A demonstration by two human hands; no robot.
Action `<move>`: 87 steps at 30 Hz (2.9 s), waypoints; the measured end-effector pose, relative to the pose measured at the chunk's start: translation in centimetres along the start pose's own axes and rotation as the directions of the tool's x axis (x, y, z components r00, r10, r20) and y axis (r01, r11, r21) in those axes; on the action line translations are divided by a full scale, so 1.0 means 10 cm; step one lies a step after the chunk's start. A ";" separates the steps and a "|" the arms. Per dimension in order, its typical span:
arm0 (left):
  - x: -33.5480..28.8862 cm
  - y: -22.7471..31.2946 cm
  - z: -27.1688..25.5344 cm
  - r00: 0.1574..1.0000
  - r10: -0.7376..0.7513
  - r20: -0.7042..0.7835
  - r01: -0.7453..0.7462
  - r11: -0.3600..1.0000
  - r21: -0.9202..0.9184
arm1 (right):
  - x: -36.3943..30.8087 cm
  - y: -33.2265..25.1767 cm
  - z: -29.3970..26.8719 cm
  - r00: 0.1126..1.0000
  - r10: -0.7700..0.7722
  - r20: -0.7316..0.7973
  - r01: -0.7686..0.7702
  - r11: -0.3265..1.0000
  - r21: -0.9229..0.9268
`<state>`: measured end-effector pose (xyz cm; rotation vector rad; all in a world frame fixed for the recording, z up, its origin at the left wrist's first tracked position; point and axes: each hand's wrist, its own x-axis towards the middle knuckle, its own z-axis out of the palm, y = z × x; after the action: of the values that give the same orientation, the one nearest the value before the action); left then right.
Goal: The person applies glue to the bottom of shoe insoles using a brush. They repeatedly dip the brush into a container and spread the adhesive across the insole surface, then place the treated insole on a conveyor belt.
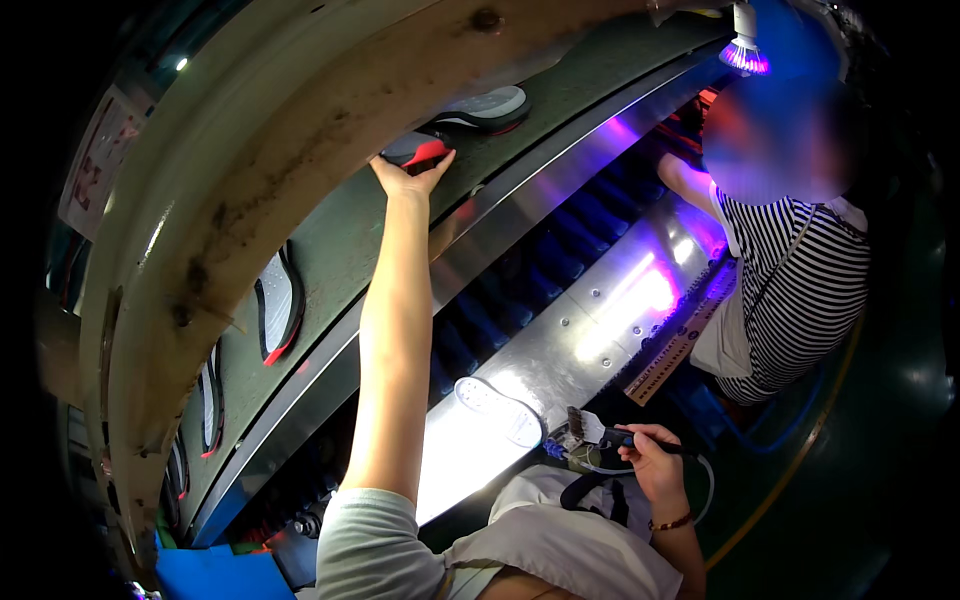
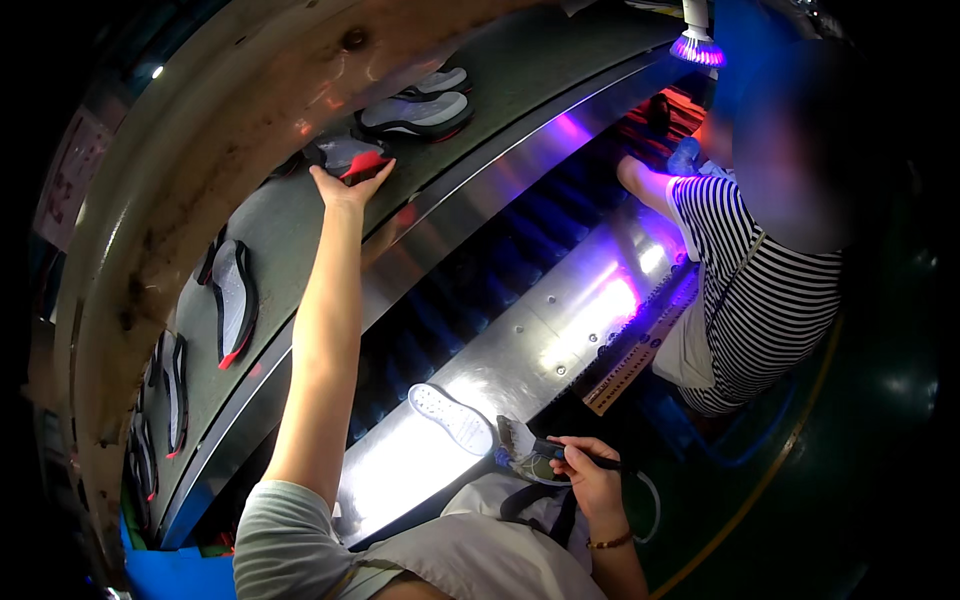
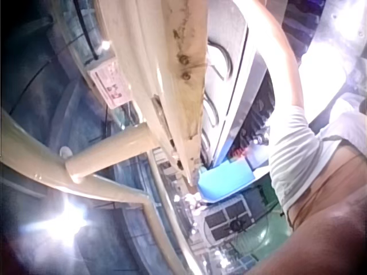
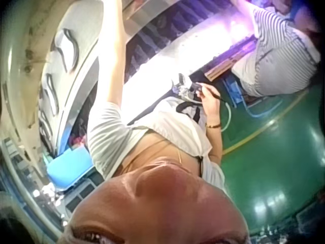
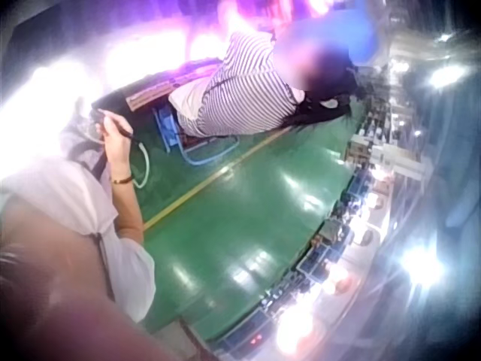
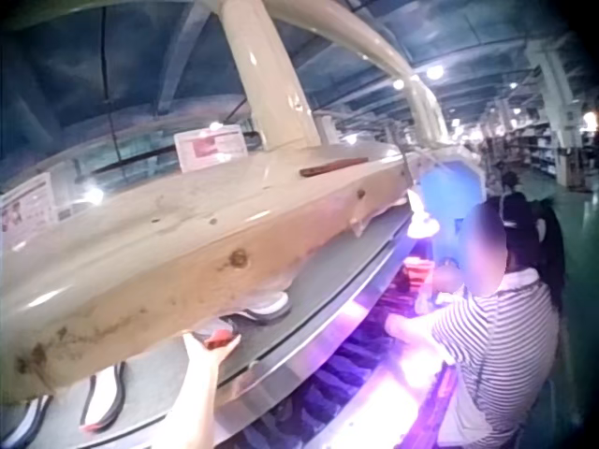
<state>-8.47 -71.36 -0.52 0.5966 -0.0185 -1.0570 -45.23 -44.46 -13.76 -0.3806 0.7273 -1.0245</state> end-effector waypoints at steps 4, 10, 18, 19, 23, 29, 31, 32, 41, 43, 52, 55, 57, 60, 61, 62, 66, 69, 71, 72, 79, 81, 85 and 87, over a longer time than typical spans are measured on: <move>0.05 0.23 0.05 0.942 0.328 -0.067 -0.266 0.857 0.441 | 0.03 0.00 0.02 1.000 0.002 0.027 -0.003 1.000 0.021; 0.23 -0.13 0.31 0.437 0.329 0.837 -0.661 -0.514 0.547 | 0.03 0.01 -0.09 1.000 0.008 -0.023 -0.007 1.000 0.016; 0.03 -0.72 0.36 0.666 0.078 0.742 -0.584 -0.564 0.584 | 0.00 0.00 -0.15 0.994 -0.038 -0.103 0.042 0.999 0.035; -0.07 -0.71 0.29 0.668 0.085 0.739 -0.586 -0.552 0.593 | 0.00 0.00 -0.12 0.995 -0.020 -0.099 0.024 0.999 0.033; -0.70 -0.72 0.10 0.726 0.175 0.666 -0.653 -0.131 0.746 | 0.07 0.02 -0.11 0.996 0.023 -0.081 -0.023 1.000 0.007; -0.49 -0.77 0.18 0.819 0.377 0.432 -0.292 -0.374 0.880 | 0.19 0.04 0.00 0.997 0.061 0.037 -0.060 0.998 -0.019; -0.31 -0.70 0.23 0.954 0.242 0.180 -0.116 -0.257 0.960 | 0.18 0.05 0.04 0.998 0.042 0.043 -0.041 0.999 -0.014; -0.25 -0.69 0.24 0.972 0.183 0.148 -0.103 -0.237 0.966 | 0.17 0.06 0.02 0.998 0.044 0.041 -0.043 0.999 -0.009; 0.15 -0.57 0.08 0.981 -0.150 0.124 -0.092 0.201 0.975 | -0.02 0.09 -0.03 0.999 0.038 -0.017 -0.038 0.999 -0.005; -0.27 -0.59 0.19 0.990 -0.025 0.142 -0.137 0.149 0.979 | -0.01 0.09 -0.07 1.000 0.023 -0.014 -0.023 1.000 -0.005; -1.79 -0.18 -0.61 0.942 -0.279 0.185 0.025 0.610 0.792 | 0.12 0.09 -0.12 0.998 -0.026 -0.050 0.028 0.999 0.040; -2.13 -0.10 -1.21 0.940 -0.223 0.258 -0.116 0.502 0.857 | 0.14 0.03 -0.10 0.994 -0.071 -0.089 0.071 0.997 0.000; -2.38 -0.05 -1.52 0.954 -0.184 0.237 -0.138 0.436 0.889 | 0.15 0.03 -0.08 0.990 -0.087 -0.113 0.086 0.996 -0.008; -2.76 0.05 -1.80 0.975 -0.186 0.117 -0.006 0.511 0.860 | 0.15 0.06 0.00 0.989 -0.108 -0.103 0.106 0.994 -0.032; -2.85 0.13 -1.86 0.970 -0.220 0.103 0.030 0.530 0.847 | 0.15 0.09 0.03 0.989 -0.112 -0.098 0.108 0.993 -0.038; -2.93 0.21 -1.93 0.976 -0.204 0.081 0.041 0.533 0.845 | 0.15 0.12 0.06 0.990 -0.114 -0.087 0.111 0.993 -0.047; -3.20 0.47 -2.24 0.991 -0.122 0.057 0.029 0.606 0.795 | 0.15 0.32 0.31 0.996 -0.071 -0.049 0.068 0.996 -0.060; -3.36 0.68 -2.44 0.996 -0.061 0.072 -0.020 0.607 0.795 | 0.16 0.51 0.53 0.999 -0.033 0.022 0.034 0.997 -0.065; -3.51 0.81 -2.49 0.996 -0.004 0.086 -0.068 0.577 0.814 | 0.17 0.63 0.64 0.998 -0.003 0.066 0.008 0.997 -0.073; -3.55 0.87 -2.54 0.999 -0.031 0.025 0.002 0.662 0.749 | 0.17 0.69 0.71 0.997 0.013 0.081 -0.006 0.997 -0.077; -3.78 1.09 -2.80 0.995 -0.057 -0.082 0.098 0.700 0.708 | 0.05 1.03 1.02 0.988 0.071 0.137 -0.057 0.993 -0.103; -3.85 1.13 -2.83 0.998 -0.036 -0.050 0.061 0.668 0.742 | 0.01 1.09 1.04 0.988 0.063 0.139 -0.052 0.995 -0.085; -3.92 1.13 -2.98 0.999 0.031 -0.015 -0.007 0.610 0.792 | -0.09 1.14 0.98 0.994 0.006 0.113 0.001 0.998 -0.061; -3.96 1.17 -2.99 1.000 0.022 0.001 -0.013 0.543 0.839 | -0.12 1.15 0.87 0.996 -0.022 0.082 0.026 0.999 -0.043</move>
<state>-10.28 -21.28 -9.78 1.4902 -0.5667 -0.9830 -32.18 -38.26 -14.06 -0.4673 0.6739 -1.0109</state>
